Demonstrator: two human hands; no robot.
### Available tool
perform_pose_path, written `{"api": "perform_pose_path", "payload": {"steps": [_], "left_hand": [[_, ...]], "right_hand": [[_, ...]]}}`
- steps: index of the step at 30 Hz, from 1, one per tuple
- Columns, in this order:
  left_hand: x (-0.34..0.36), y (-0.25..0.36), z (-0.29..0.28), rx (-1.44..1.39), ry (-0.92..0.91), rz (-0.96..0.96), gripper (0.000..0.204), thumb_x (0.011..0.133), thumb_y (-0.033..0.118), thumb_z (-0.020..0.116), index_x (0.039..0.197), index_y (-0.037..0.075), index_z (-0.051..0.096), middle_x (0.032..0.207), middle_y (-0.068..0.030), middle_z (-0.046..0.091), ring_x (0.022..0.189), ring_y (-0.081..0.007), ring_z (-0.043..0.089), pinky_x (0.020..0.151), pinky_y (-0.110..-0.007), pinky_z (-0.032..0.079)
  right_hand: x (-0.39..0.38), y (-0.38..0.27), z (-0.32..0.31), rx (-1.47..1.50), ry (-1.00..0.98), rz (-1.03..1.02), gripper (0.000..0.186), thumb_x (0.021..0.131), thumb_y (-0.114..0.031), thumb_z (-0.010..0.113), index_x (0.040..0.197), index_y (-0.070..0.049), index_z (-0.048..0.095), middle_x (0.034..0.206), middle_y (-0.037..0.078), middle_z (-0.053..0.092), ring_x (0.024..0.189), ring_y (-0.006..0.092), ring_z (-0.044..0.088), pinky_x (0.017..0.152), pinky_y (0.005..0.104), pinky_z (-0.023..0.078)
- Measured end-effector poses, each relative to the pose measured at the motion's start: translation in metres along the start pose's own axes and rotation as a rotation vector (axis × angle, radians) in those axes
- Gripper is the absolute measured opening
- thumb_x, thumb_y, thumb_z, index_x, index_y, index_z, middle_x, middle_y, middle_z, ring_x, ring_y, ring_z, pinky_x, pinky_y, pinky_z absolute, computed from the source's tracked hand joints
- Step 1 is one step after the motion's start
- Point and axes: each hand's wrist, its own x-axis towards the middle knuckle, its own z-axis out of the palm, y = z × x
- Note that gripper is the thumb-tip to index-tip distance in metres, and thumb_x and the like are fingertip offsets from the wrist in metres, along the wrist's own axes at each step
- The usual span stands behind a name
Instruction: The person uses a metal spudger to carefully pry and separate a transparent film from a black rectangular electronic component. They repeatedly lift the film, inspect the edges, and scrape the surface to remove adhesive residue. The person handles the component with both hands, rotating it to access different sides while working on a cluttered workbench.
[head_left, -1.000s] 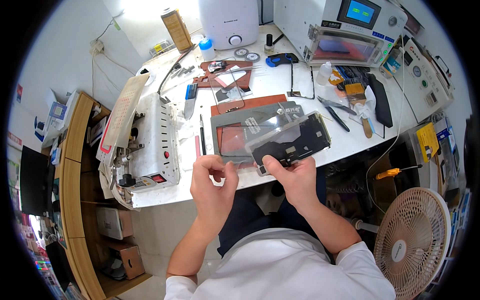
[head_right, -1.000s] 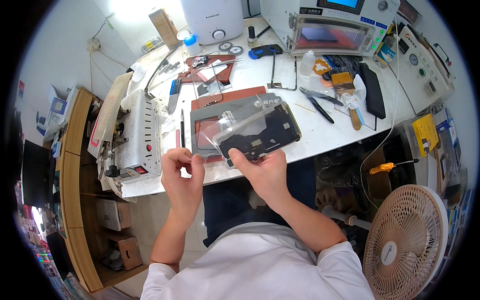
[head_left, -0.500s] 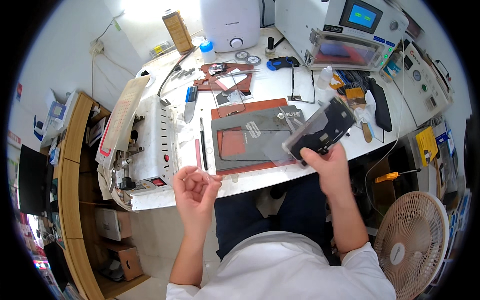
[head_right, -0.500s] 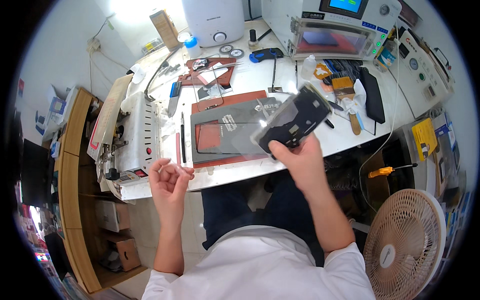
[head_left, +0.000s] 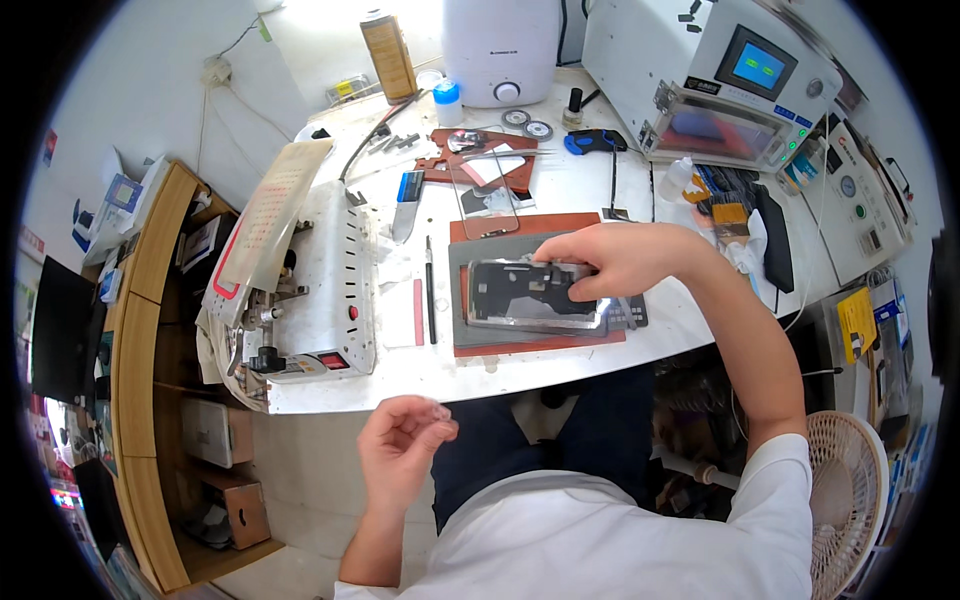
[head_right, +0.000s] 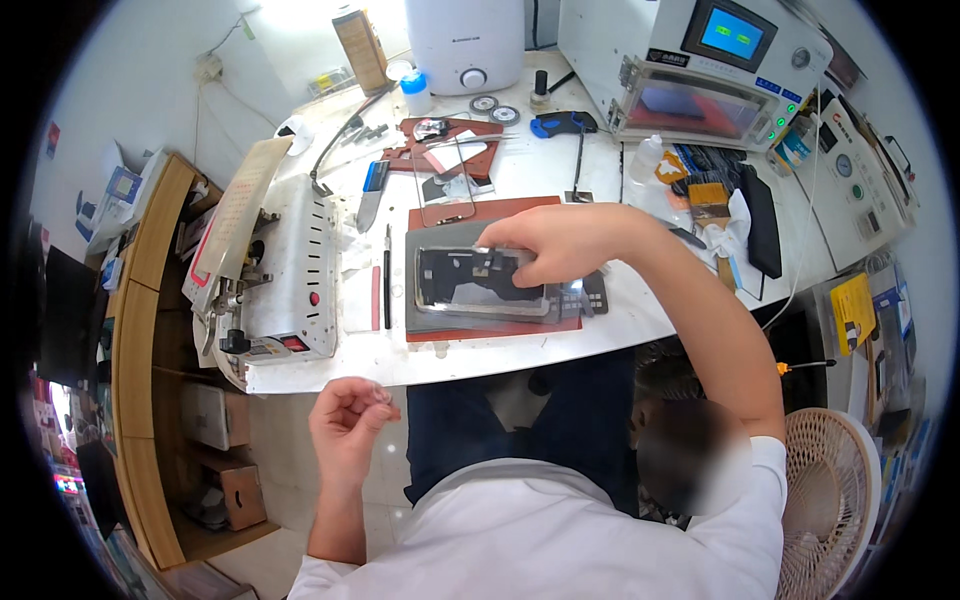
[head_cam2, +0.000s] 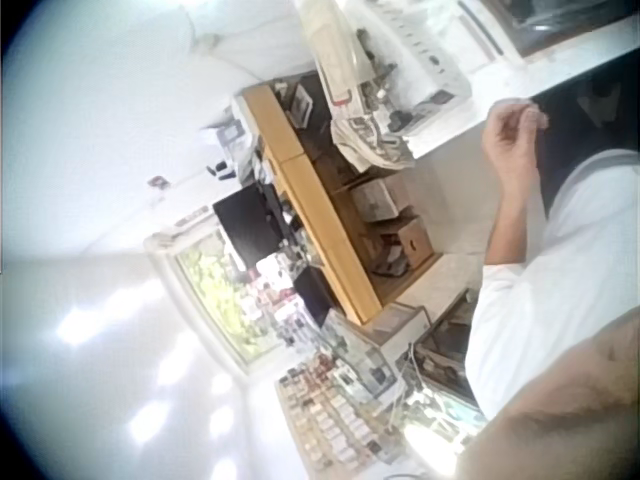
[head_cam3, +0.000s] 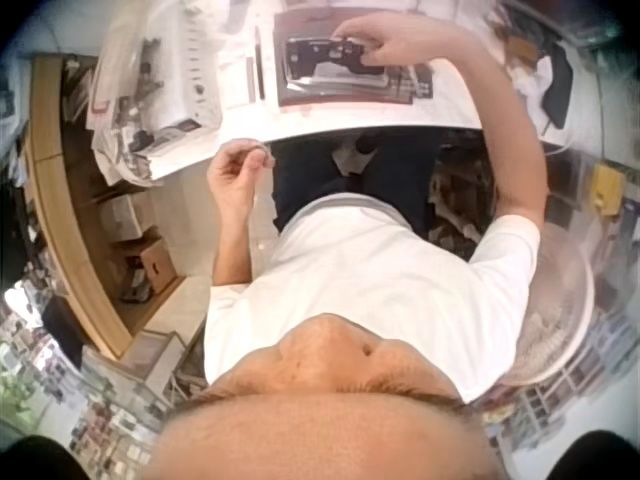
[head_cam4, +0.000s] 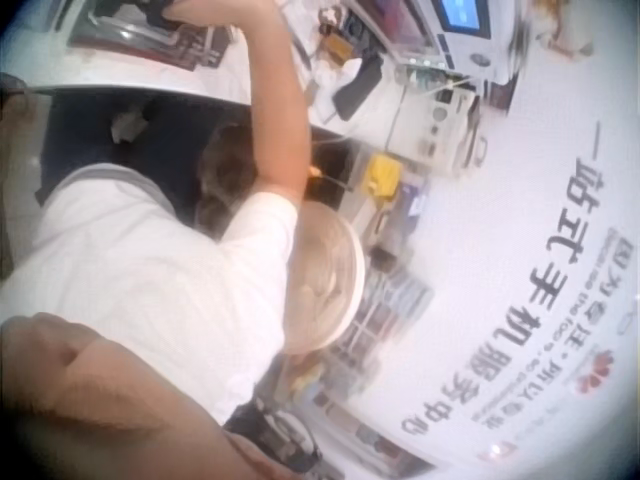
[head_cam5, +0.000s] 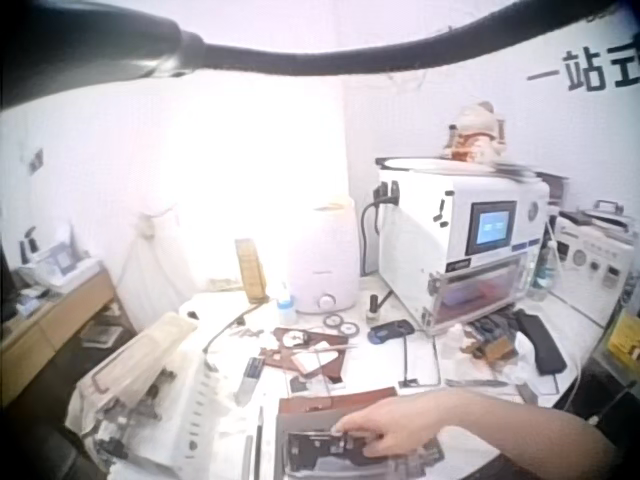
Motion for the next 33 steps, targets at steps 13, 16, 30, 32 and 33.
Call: {"api": "perform_pose_path", "payload": {"steps": [13, 16, 30, 32, 33], "left_hand": [[0.023, 0.025, 0.002, 0.089, -0.157, -0.115, 0.020, 0.089, -0.009, 0.081, 0.095, -0.001, 0.063, 0.095, -0.0111, 0.069, 0.078, -0.0138, 0.070, 0.068, -0.025, 0.059], [0.031, 0.047, 0.000, 0.045, -0.172, -0.128, 0.027, 0.087, -0.009, 0.082, 0.096, 0.000, 0.058, 0.092, -0.0124, 0.069, 0.077, -0.0151, 0.071, 0.067, -0.027, 0.060], [0.114, 0.177, -0.035, 0.542, 0.176, 0.250, 0.035, 0.111, 0.027, 0.062, 0.084, 0.006, 0.061, 0.059, 0.0043, 0.049, 0.050, -0.0031, 0.044, 0.046, -0.022, 0.031], [0.126, 0.189, -0.043, 0.558, 0.111, 0.204, 0.025, 0.111, 0.020, 0.061, 0.093, 0.003, 0.067, 0.065, 0.0010, 0.057, 0.054, -0.0056, 0.050, 0.050, -0.023, 0.038], [0.131, 0.191, -0.043, 0.624, 0.105, 0.208, 0.022, 0.111, 0.018, 0.061, 0.097, 0.002, 0.069, 0.068, 0.0000, 0.060, 0.057, -0.0065, 0.054, 0.052, -0.023, 0.040]], "right_hand": [[-0.006, -0.010, 0.032, -0.326, 0.611, 0.012, 0.031, 0.093, -0.016, 0.072, 0.122, -0.007, 0.074, 0.118, 0.014, 0.070, 0.114, 0.0304, 0.068, 0.097, 0.0433, 0.057], [-0.019, -0.012, 0.026, -0.201, 0.698, 0.032, 0.028, 0.094, -0.015, 0.070, 0.121, -0.006, 0.073, 0.117, 0.013, 0.072, 0.109, 0.0295, 0.070, 0.095, 0.0425, 0.057], [-0.055, 0.020, 0.056, 0.177, 1.052, -0.026, 0.025, 0.098, -0.005, 0.067, 0.122, 0.000, 0.073, 0.104, 0.012, 0.079, 0.093, 0.0198, 0.075, 0.088, 0.0328, 0.058], [-0.061, 0.024, 0.061, 0.207, 1.069, -0.036, 0.025, 0.098, -0.004, 0.067, 0.122, 0.000, 0.073, 0.103, 0.012, 0.079, 0.093, 0.0192, 0.075, 0.087, 0.0321, 0.057], [-0.064, 0.027, 0.064, 0.223, 1.082, -0.030, 0.025, 0.098, -0.004, 0.066, 0.122, 0.001, 0.073, 0.103, 0.012, 0.079, 0.093, 0.0186, 0.075, 0.087, 0.0316, 0.057]]}}
